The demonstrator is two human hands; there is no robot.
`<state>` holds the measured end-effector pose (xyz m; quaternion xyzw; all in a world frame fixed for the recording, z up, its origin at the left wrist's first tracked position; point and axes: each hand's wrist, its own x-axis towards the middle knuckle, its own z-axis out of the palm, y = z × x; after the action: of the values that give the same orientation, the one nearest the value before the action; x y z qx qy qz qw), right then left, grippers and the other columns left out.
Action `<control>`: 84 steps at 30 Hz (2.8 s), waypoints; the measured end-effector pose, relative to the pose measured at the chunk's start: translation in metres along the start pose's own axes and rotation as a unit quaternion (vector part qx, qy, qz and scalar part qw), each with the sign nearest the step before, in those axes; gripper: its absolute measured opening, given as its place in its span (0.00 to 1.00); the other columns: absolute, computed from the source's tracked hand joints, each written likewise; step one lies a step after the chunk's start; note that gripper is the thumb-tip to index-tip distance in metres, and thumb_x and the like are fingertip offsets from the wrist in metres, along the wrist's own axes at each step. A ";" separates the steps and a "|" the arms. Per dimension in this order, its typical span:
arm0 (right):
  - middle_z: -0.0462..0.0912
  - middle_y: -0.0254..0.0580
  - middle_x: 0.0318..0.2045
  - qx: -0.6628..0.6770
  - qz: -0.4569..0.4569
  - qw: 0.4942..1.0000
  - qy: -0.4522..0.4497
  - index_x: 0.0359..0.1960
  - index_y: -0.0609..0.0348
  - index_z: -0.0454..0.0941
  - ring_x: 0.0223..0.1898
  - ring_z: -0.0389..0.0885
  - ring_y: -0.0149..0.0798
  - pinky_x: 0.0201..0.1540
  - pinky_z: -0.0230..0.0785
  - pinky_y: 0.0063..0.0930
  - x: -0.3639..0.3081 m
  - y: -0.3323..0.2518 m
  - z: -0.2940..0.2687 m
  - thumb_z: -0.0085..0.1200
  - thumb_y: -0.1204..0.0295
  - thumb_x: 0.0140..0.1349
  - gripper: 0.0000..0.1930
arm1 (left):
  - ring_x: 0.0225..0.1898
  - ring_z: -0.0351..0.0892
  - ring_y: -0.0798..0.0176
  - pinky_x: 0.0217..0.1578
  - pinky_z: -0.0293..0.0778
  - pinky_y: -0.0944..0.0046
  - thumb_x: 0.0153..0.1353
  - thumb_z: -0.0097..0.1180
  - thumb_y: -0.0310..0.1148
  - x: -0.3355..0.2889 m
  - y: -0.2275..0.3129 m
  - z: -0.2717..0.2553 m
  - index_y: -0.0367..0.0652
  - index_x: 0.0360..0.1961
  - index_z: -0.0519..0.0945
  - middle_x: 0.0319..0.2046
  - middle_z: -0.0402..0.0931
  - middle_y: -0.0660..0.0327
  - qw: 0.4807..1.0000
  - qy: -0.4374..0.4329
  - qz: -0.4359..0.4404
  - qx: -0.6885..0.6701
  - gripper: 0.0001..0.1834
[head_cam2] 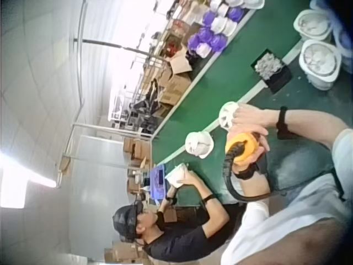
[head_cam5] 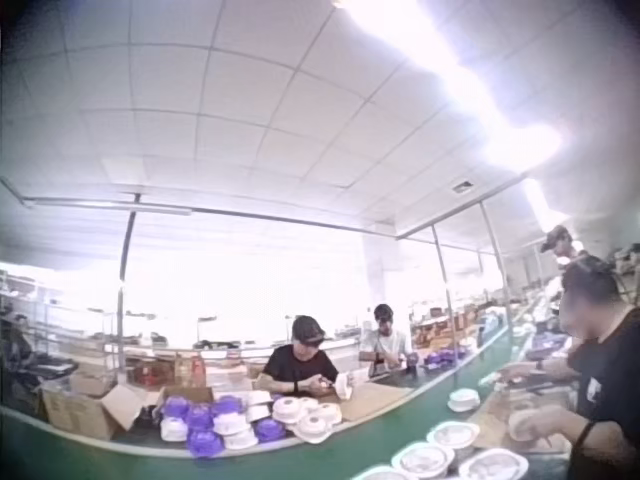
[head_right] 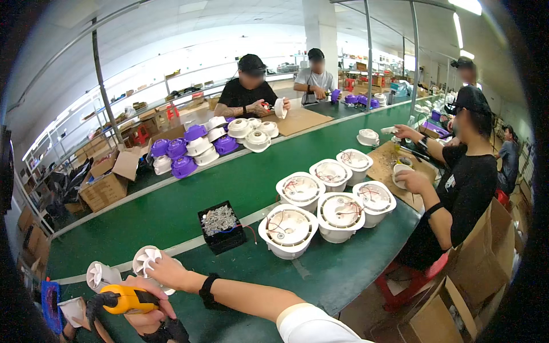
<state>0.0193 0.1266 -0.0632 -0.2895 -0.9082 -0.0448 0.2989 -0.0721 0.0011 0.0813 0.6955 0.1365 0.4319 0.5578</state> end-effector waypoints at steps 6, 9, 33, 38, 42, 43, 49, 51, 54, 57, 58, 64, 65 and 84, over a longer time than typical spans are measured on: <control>0.75 0.49 0.44 0.006 0.020 1.000 0.011 0.42 0.54 0.76 0.51 0.75 0.49 0.63 0.54 0.63 0.006 -0.007 -0.019 0.51 0.67 0.57 0.12 | 0.17 0.81 0.56 0.17 0.76 0.66 0.40 0.68 0.25 -0.008 -0.003 0.015 0.29 0.38 0.75 0.17 0.78 0.50 0.995 0.098 0.000 -0.036 0.22; 0.72 0.51 0.46 0.053 0.053 0.997 0.011 0.41 0.56 0.75 0.54 0.72 0.51 0.64 0.51 0.63 -0.002 -0.005 -0.055 0.56 0.68 0.53 0.14 | 0.17 0.81 0.56 0.17 0.77 0.65 0.40 0.68 0.25 -0.006 0.005 0.016 0.29 0.37 0.74 0.19 0.78 0.49 0.995 0.074 0.060 0.037 0.22; 0.66 0.55 0.60 0.066 0.218 0.974 0.008 0.52 0.63 0.69 0.65 0.61 0.55 0.68 0.46 0.58 -0.217 -0.023 -0.232 0.58 0.66 0.58 0.23 | 0.18 0.75 0.61 0.19 0.74 0.64 0.59 0.62 0.51 0.052 -0.042 0.095 0.37 0.54 0.61 0.22 0.74 0.54 0.971 0.199 0.128 -0.020 0.35; 0.70 0.53 0.56 0.050 0.245 0.967 0.043 0.57 0.66 0.67 0.61 0.66 0.53 0.64 0.55 0.48 -0.204 -0.007 -0.199 0.50 0.69 0.61 0.23 | 0.16 0.70 0.65 0.20 0.70 0.65 0.56 0.65 0.52 0.049 -0.043 0.106 0.34 0.50 0.61 0.18 0.71 0.59 0.974 0.210 0.018 -0.077 0.37; 0.72 0.51 0.53 0.024 0.241 0.968 0.068 0.54 0.69 0.69 0.55 0.70 0.51 0.56 0.62 0.42 -0.191 -0.011 -0.184 0.51 0.73 0.56 0.23 | 0.16 0.68 0.63 0.19 0.69 0.63 0.59 0.63 0.50 0.050 -0.045 0.118 0.35 0.50 0.61 0.19 0.70 0.58 0.974 0.211 0.007 -0.081 0.34; 0.72 0.51 0.52 0.015 0.242 0.968 0.066 0.54 0.69 0.70 0.54 0.70 0.51 0.55 0.63 0.42 -0.189 -0.011 -0.183 0.52 0.73 0.55 0.23 | 0.16 0.69 0.62 0.19 0.69 0.63 0.59 0.62 0.49 0.049 -0.047 0.120 0.35 0.51 0.61 0.19 0.70 0.57 0.974 0.212 0.008 -0.076 0.33; 0.73 0.53 0.49 0.072 0.218 0.969 0.090 0.52 0.70 0.72 0.51 0.72 0.53 0.53 0.64 0.42 -0.189 0.003 -0.178 0.51 0.72 0.54 0.22 | 0.16 0.71 0.60 0.19 0.71 0.60 0.55 0.53 0.68 0.031 -0.052 0.125 0.40 0.45 0.61 0.18 0.70 0.56 0.978 0.190 0.007 -0.082 0.39; 0.73 0.53 0.48 0.078 0.220 0.966 0.115 0.51 0.70 0.72 0.51 0.72 0.53 0.54 0.65 0.43 -0.191 0.001 -0.174 0.51 0.72 0.55 0.22 | 0.16 0.71 0.60 0.19 0.71 0.60 0.55 0.53 0.68 0.028 -0.052 0.127 0.40 0.45 0.61 0.19 0.70 0.57 0.981 0.187 0.009 -0.054 0.40; 0.74 0.54 0.48 0.077 0.229 0.962 0.123 0.50 0.71 0.73 0.49 0.73 0.53 0.53 0.66 0.43 -0.192 0.003 -0.175 0.51 0.74 0.53 0.21 | 0.16 0.72 0.61 0.20 0.72 0.61 0.55 0.52 0.69 0.030 -0.058 0.131 0.39 0.45 0.60 0.19 0.71 0.58 0.981 0.187 0.013 -0.055 0.41; 0.74 0.54 0.47 0.074 0.233 0.961 0.132 0.48 0.71 0.74 0.48 0.74 0.52 0.51 0.67 0.42 -0.193 0.004 -0.172 0.51 0.75 0.51 0.21 | 0.17 0.72 0.61 0.20 0.74 0.61 0.55 0.52 0.69 0.033 -0.062 0.132 0.38 0.45 0.60 0.19 0.72 0.58 0.984 0.175 0.019 -0.036 0.41; 0.74 0.54 0.47 0.073 0.234 0.960 0.135 0.48 0.71 0.75 0.48 0.74 0.52 0.51 0.67 0.42 -0.193 0.003 -0.171 0.51 0.75 0.50 0.21 | 0.17 0.72 0.61 0.20 0.74 0.61 0.55 0.52 0.68 0.032 -0.063 0.131 0.38 0.45 0.60 0.20 0.72 0.57 0.983 0.176 0.025 -0.039 0.40; 0.75 0.54 0.46 0.069 0.241 0.958 0.137 0.47 0.71 0.76 0.47 0.75 0.52 0.49 0.68 0.41 -0.192 0.002 -0.172 0.53 0.76 0.47 0.22 | 0.17 0.72 0.61 0.19 0.74 0.61 0.56 0.52 0.68 0.033 -0.070 0.132 0.38 0.45 0.60 0.20 0.73 0.57 0.983 0.169 0.046 -0.061 0.40; 0.75 0.54 0.46 0.066 0.243 0.958 0.137 0.47 0.71 0.76 0.47 0.75 0.52 0.48 0.68 0.41 -0.193 0.002 -0.172 0.53 0.76 0.47 0.22 | 0.17 0.72 0.61 0.19 0.74 0.61 0.56 0.52 0.68 0.033 -0.070 0.133 0.38 0.45 0.60 0.20 0.73 0.57 0.983 0.170 0.041 -0.060 0.40; 0.74 0.55 0.48 0.068 0.250 0.958 0.124 0.50 0.71 0.74 0.48 0.73 0.53 0.50 0.68 0.42 -0.192 -0.002 -0.172 0.51 0.79 0.46 0.24 | 0.15 0.69 0.64 0.18 0.70 0.65 0.56 0.60 0.60 0.040 -0.065 0.141 0.41 0.43 0.60 0.18 0.70 0.59 0.979 0.194 0.005 -0.063 0.35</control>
<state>0.2328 -0.0143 -0.0316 -0.4782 -0.7635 0.0576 0.4301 0.0763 -0.0429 0.0405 0.5630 0.2114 0.5687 0.5612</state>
